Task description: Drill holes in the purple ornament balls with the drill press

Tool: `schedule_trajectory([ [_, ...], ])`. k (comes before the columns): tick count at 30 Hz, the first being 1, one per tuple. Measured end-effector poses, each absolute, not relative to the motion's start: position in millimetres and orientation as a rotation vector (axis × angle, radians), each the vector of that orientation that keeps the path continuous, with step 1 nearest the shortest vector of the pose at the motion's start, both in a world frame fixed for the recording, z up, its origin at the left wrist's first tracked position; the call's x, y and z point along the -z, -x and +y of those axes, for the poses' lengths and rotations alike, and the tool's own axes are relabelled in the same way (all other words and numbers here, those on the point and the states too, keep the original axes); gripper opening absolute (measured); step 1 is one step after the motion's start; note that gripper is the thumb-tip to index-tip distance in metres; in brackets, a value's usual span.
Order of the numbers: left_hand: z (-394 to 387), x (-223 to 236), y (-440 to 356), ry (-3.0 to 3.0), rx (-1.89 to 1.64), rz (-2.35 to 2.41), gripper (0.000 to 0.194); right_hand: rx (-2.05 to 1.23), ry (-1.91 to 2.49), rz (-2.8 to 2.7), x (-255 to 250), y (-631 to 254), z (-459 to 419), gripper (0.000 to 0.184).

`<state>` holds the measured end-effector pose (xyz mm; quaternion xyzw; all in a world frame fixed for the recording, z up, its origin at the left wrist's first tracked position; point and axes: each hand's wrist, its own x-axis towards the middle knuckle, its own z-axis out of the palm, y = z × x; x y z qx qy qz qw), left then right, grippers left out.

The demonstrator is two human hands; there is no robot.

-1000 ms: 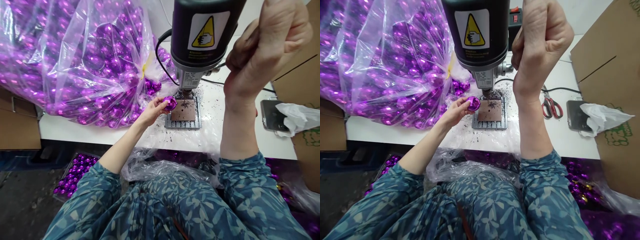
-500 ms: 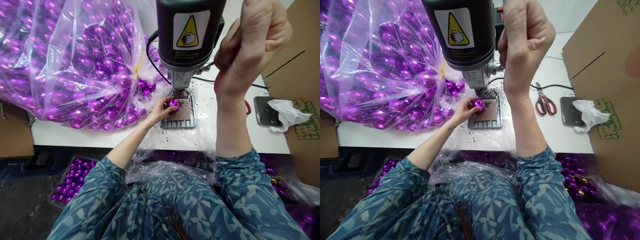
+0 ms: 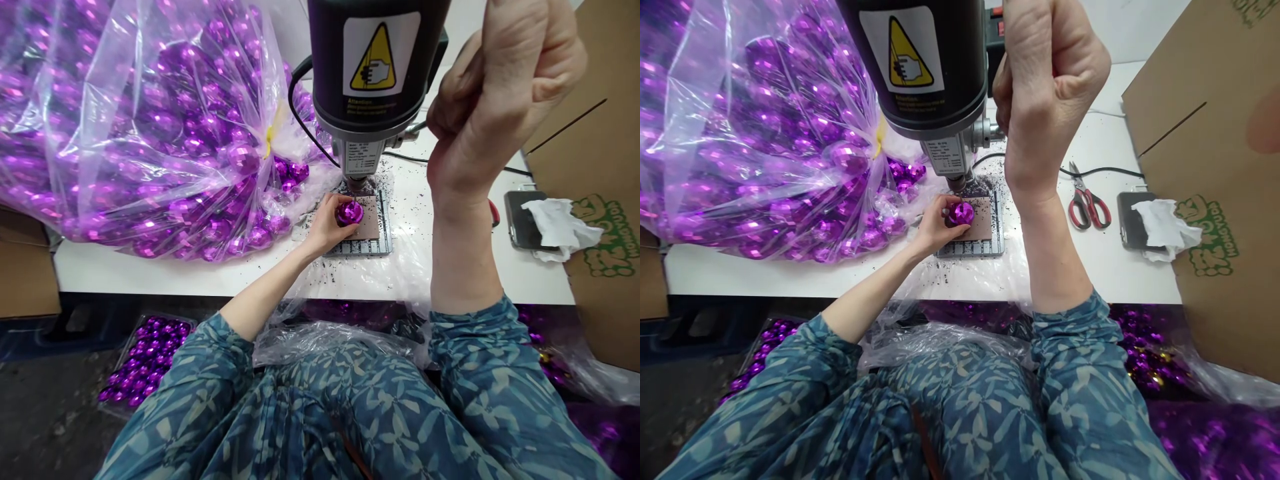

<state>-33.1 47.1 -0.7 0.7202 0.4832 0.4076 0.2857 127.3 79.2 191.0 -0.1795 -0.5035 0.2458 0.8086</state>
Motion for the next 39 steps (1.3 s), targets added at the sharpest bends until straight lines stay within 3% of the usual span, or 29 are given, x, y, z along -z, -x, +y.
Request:
schedule_trajectory([
  [16, 49.9, 28.1, 25.7, -1.782, -1.241, 1.251, 0.061, -0.481, 0.334, -1.081, -186.3, -126.6, 80.1, 0.045],
  [31, 49.5, 26.2, 25.6, -1.774, -1.217, 1.286, 0.06, -0.225, 0.469, -1.085, -153.3, -122.9, 53.6, 0.074],
  [39, 49.5, 23.1, 27.7, -1.808, -1.184, 1.283, 0.059, -0.186, 0.298, -1.056, -134.3, -125.1, 64.5, 0.072],
])
